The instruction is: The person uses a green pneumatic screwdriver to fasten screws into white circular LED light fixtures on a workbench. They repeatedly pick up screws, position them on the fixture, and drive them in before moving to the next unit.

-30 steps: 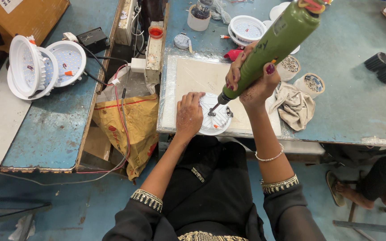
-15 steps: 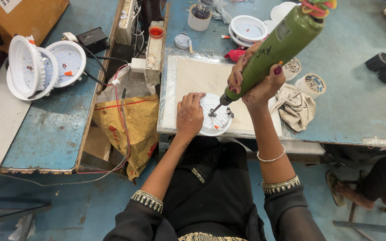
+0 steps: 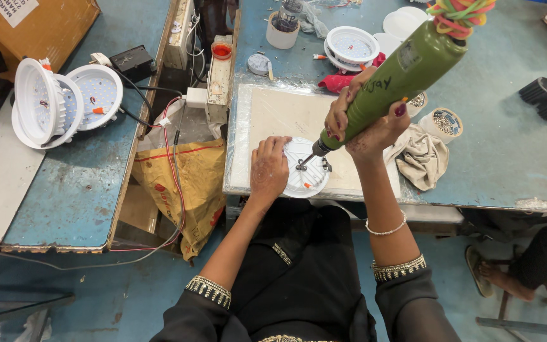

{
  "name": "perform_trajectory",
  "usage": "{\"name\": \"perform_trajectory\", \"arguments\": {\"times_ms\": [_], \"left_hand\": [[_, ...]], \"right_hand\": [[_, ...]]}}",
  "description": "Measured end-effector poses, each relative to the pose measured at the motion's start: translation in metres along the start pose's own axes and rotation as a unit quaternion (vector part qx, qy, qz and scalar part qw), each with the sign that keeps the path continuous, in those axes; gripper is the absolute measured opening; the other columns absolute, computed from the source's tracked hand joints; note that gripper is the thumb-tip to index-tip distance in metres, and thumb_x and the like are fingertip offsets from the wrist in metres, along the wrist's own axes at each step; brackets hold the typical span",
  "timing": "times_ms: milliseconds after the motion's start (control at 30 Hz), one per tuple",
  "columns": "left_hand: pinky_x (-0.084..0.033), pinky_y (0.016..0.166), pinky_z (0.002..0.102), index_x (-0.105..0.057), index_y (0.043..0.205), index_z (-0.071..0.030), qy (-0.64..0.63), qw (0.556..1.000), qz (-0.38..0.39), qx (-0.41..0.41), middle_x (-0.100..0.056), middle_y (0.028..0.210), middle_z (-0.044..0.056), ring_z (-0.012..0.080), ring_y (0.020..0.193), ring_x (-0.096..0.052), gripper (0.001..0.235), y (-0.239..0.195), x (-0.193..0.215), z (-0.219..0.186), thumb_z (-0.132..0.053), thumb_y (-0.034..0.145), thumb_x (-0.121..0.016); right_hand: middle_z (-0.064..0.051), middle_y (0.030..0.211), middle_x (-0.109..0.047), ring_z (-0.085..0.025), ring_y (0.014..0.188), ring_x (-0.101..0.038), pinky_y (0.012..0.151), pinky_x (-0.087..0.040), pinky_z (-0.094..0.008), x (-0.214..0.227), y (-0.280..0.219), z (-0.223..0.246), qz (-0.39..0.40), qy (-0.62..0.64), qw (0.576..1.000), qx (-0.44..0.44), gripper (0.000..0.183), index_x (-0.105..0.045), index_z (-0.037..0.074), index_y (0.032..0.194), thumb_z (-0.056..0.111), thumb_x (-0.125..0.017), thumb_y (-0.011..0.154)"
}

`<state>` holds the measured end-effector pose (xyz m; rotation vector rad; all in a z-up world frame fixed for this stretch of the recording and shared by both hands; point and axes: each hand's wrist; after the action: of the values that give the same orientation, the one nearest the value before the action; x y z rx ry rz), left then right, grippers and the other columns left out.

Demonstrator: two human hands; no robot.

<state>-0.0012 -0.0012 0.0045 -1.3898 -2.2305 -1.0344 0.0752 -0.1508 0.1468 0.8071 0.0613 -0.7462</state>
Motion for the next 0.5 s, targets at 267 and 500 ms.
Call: {"name": "perform_trajectory", "arguments": {"times_ms": [267, 500], "left_hand": [[-0.039, 0.100, 0.042, -0.063, 0.129, -0.008, 0.006, 1.000, -0.011, -0.004, -0.061, 0.126, 0.008, 0.0259, 0.119, -0.054, 0.043, -0.001, 0.001, -0.001, -0.004, 0.087, -0.053], [-0.039, 0.100, 0.041, -0.062, 0.129, -0.008, 0.008, 1.000, -0.004, -0.004, -0.060, 0.125, 0.008, 0.0259, 0.119, -0.054, 0.044, -0.001, 0.000, 0.000, -0.004, 0.086, -0.054]], "right_hand": [[-0.013, 0.066, -0.046, -0.020, 0.045, -0.043, 0.047, -0.041, -0.032, -0.010, -0.009, -0.012, -0.100, -0.044, 0.994, 0.020, 0.070, -0.041, 0.004, 0.113, 0.069, -0.060, 0.097], [-0.012, 0.072, -0.046, -0.019, 0.048, -0.045, 0.049, -0.042, -0.031, -0.010, -0.008, -0.011, -0.086, -0.030, 0.996, 0.019, 0.069, -0.042, 0.004, 0.114, 0.069, -0.059, 0.098]]}}
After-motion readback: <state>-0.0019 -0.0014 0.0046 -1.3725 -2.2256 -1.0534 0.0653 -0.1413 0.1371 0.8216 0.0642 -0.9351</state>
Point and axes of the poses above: each hand's wrist, its own y-axis towards the middle knuckle, its own x-axis out of the back of the hand, z = x × y
